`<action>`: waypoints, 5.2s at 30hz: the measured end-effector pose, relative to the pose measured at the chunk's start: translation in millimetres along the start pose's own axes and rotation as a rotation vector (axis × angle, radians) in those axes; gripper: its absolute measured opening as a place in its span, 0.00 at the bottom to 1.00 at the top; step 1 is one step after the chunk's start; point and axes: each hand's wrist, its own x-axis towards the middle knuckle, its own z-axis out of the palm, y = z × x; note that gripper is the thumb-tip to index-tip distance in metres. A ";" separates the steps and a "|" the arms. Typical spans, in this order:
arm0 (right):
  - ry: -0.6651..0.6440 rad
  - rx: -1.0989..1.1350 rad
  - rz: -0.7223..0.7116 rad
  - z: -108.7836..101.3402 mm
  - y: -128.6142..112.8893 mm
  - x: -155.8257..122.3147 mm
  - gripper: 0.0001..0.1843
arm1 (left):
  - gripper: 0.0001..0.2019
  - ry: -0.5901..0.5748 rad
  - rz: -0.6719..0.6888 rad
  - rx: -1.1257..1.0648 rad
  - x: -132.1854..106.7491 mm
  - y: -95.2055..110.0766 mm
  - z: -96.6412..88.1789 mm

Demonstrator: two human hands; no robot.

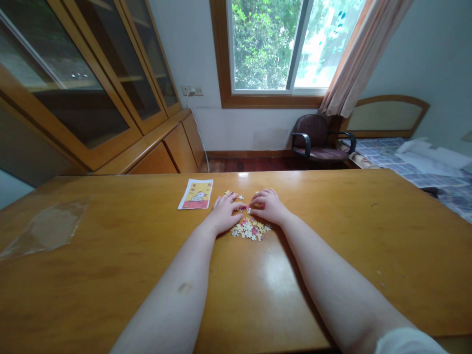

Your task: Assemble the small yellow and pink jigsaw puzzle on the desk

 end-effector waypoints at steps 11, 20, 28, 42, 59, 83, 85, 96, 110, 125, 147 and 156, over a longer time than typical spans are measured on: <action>-0.020 -0.010 -0.010 0.5 1.6 0.2 0.07 | 0.17 0.083 -0.027 0.031 2.1 -6.3 5.6; 0.006 0.006 -0.037 2.0 5.7 3.7 0.04 | 0.17 0.154 -0.036 0.028 4.3 -8.2 7.5; -0.014 -0.112 -0.005 2.5 4.9 2.6 0.08 | 0.16 0.208 -0.046 0.010 6.7 -13.6 11.1; -0.021 -0.085 -0.031 -0.9 2.5 0.6 0.15 | 0.15 0.166 0.000 0.020 4.7 -10.0 9.1; -0.007 -0.109 0.086 -3.4 3.2 1.5 0.14 | 0.18 0.015 0.147 -0.024 1.3 -5.6 2.7; -0.110 -0.007 -0.093 -1.9 -7.5 0.7 0.02 | 0.10 0.078 0.067 -0.002 4.3 -7.3 7.5; -0.105 -0.029 -0.088 -2.6 -8.3 0.6 0.04 | 0.09 0.076 0.064 -0.013 4.7 -6.9 7.1; -0.165 -0.072 -0.020 -4.5 -15.5 1.7 0.03 | 0.08 0.076 0.059 -0.031 5.0 -7.6 9.2; -0.135 0.014 -0.030 2.0 -8.0 4.2 0.07 | 0.11 0.148 0.074 -0.077 6.5 -11.0 9.3; -0.051 -0.109 0.053 -3.9 -1.6 1.9 0.10 | 0.11 0.199 0.041 -0.063 6.1 -13.0 8.3; 0.172 -0.160 0.495 -6.5 21.0 3.1 0.16 | 0.10 0.193 0.047 -0.063 6.1 -10.7 6.3; 0.050 -0.181 0.361 -8.1 16.1 3.2 0.17 | 0.10 0.191 0.045 -0.049 6.0 -10.7 5.6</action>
